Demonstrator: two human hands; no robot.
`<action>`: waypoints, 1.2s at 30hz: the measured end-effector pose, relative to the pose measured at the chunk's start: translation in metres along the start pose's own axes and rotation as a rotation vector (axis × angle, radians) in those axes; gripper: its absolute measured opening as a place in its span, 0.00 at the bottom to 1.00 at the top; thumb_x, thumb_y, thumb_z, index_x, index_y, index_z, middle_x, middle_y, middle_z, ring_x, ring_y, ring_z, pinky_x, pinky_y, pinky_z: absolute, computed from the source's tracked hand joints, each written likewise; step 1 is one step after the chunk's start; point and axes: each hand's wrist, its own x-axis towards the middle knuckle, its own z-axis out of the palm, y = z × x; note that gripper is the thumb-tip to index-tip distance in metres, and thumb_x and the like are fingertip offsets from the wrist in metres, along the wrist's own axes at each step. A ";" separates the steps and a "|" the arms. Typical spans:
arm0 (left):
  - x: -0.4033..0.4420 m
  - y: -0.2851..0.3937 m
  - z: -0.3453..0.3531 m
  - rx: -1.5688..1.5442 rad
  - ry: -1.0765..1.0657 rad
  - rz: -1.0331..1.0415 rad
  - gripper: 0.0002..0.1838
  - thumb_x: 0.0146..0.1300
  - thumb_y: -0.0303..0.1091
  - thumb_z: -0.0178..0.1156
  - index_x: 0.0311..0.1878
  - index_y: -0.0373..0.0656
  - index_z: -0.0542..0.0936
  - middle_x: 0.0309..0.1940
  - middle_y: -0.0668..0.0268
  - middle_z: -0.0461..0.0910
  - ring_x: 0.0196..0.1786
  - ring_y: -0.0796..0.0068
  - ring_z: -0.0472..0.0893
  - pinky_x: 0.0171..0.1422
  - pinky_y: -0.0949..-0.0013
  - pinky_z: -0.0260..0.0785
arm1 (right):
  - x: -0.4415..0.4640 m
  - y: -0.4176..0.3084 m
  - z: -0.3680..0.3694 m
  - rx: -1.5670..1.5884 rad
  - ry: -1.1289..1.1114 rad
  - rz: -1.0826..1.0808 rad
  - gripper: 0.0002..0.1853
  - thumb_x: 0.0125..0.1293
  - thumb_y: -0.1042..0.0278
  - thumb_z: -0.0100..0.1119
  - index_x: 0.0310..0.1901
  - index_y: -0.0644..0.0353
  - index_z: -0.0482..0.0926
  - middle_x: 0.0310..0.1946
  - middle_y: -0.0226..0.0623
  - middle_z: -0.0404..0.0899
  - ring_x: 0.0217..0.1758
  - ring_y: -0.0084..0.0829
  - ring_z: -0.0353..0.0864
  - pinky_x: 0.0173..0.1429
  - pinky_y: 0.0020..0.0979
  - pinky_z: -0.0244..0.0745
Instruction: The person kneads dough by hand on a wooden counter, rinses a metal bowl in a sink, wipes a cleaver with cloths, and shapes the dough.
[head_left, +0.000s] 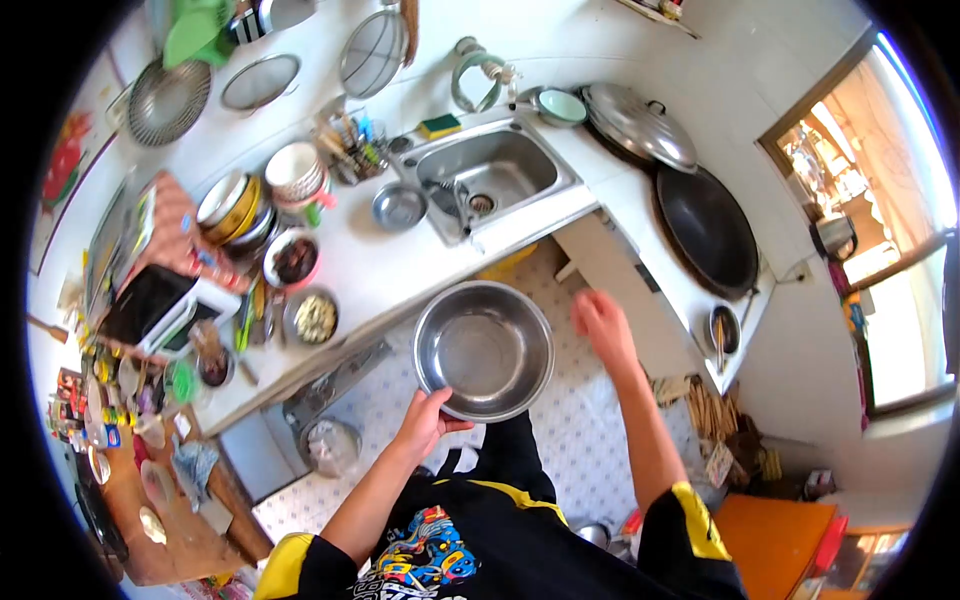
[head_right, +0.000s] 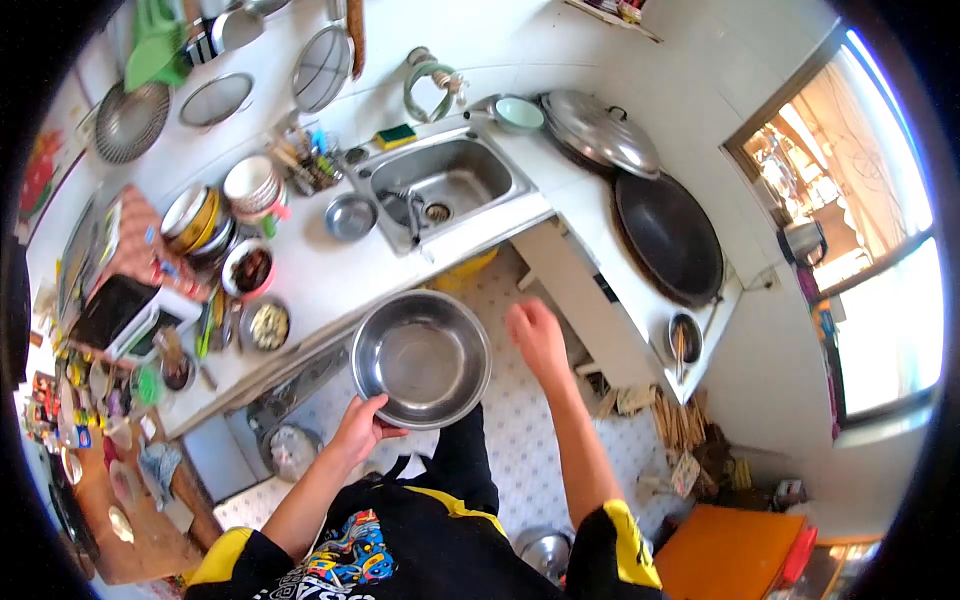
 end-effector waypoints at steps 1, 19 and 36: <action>0.042 0.009 0.014 -0.011 -0.033 -0.003 0.17 0.70 0.35 0.47 0.56 0.37 0.68 0.48 0.53 0.78 0.43 0.61 0.83 0.42 0.58 0.82 | 0.065 -0.020 -0.001 -0.049 0.068 -0.163 0.15 0.67 0.59 0.53 0.40 0.65 0.77 0.27 0.36 0.78 0.32 0.26 0.76 0.38 0.30 0.71; 0.446 0.196 0.193 -0.150 0.402 0.274 0.17 0.67 0.29 0.45 0.57 0.32 0.65 0.54 0.50 0.73 0.47 0.51 0.81 0.45 0.50 0.81 | 0.627 -0.165 0.011 -0.211 -0.904 -0.904 0.15 0.63 0.61 0.63 0.49 0.58 0.82 0.31 0.40 0.83 0.33 0.26 0.81 0.41 0.28 0.75; 0.455 0.151 0.177 -0.266 0.469 0.213 0.20 0.65 0.31 0.47 0.57 0.30 0.64 0.53 0.49 0.73 0.50 0.51 0.79 0.48 0.49 0.81 | 0.574 -0.161 -0.009 -0.666 -0.557 -1.234 0.15 0.65 0.61 0.57 0.24 0.61 0.72 0.21 0.43 0.75 0.25 0.50 0.76 0.29 0.43 0.70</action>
